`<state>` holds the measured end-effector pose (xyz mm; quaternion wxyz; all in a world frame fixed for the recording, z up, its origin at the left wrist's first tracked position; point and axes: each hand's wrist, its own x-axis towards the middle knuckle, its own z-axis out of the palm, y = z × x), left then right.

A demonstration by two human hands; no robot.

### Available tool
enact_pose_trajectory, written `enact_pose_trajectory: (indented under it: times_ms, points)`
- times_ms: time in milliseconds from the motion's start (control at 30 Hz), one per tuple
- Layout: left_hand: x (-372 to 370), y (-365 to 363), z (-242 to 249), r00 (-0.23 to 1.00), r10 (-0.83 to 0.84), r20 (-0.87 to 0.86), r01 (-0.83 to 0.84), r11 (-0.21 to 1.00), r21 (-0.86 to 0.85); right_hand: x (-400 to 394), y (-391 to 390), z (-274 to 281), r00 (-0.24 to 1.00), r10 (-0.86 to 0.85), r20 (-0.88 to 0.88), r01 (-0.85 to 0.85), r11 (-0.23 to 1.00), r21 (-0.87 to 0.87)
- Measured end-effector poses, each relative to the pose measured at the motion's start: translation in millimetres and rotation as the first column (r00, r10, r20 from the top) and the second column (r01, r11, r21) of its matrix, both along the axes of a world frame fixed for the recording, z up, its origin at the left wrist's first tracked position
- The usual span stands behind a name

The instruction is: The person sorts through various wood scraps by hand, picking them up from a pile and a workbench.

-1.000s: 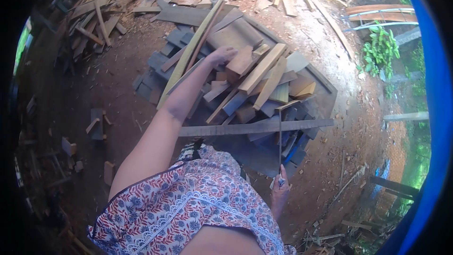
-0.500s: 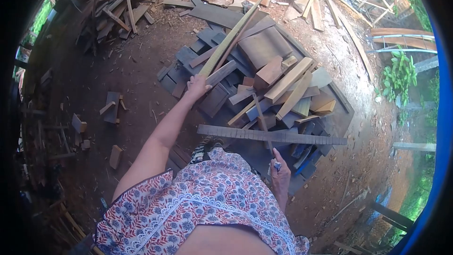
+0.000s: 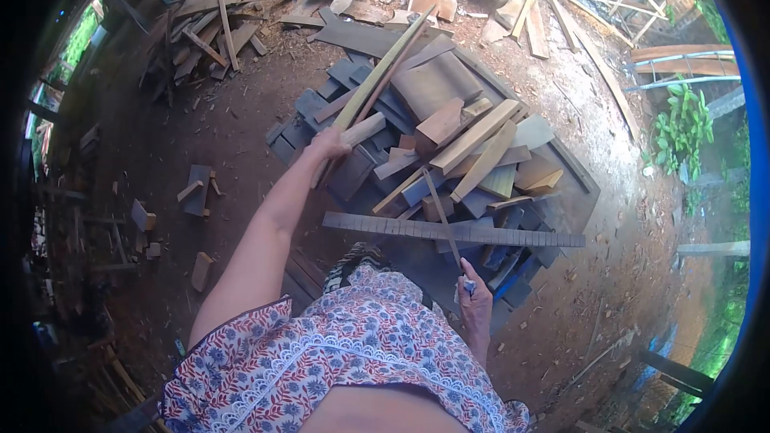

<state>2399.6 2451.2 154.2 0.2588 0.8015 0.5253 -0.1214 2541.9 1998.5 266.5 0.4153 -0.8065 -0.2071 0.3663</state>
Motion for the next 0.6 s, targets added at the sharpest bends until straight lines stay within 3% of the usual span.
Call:
enact_pose_trajectory:
  times_ms: [33,67,100,167,200,267,300,367,433,500,567,600]
  points:
    - [-1,-1,10,0.999,0.005,0.043,-0.001,0.996,-0.086,3,-4,1,0.999,0.005,-0.039,-0.006,0.999,-0.033]
    - [-7,9,-26,0.991,-0.023,0.130,0.043,0.987,-0.153,5,-8,-1,0.999,0.004,-0.046,-0.006,1.000,-0.026]
    - [-10,5,-31,0.992,-0.026,0.121,0.044,0.988,-0.145,7,-13,-5,1.000,0.016,-0.018,-0.016,1.000,0.007]
    - [-20,-17,-32,0.906,0.301,0.297,-0.192,0.919,-0.344,12,-21,-10,1.000,0.021,0.000,-0.021,0.999,0.050]
    - [-22,-33,-28,0.911,0.292,0.290,-0.190,0.924,-0.333,15,-23,-12,1.000,0.011,-0.006,-0.010,0.997,0.075]
    - [-26,-77,-8,0.587,0.576,0.569,-0.211,0.787,-0.579,18,-27,-15,0.999,-0.008,-0.032,0.011,0.995,0.103]
    - [-27,-101,7,0.599,0.571,0.561,-0.217,0.790,-0.573,20,-25,-15,0.999,0.021,0.035,-0.026,0.989,0.143]
    - [-19,-147,42,0.365,0.800,0.476,-0.194,0.566,-0.801,28,-18,-11,0.994,0.045,0.095,-0.062,0.981,0.186]
    - [-3,-183,50,0.194,0.869,0.455,-0.127,0.482,-0.867,35,-13,-2,0.902,0.295,0.316,-0.338,0.937,0.090]
    - [4,-208,61,0.215,0.896,0.389,-0.072,0.412,-0.908,38,-6,14,0.857,0.311,0.411,-0.396,0.907,0.140]
    - [18,-236,96,0.247,0.862,0.443,-0.110,0.479,-0.871,47,-6,21,0.709,0.524,0.473,-0.605,0.796,0.025]
    - [18,-243,98,0.258,0.844,0.470,-0.040,0.495,-0.868,52,-7,22,0.670,0.537,0.513,-0.643,0.764,0.040]
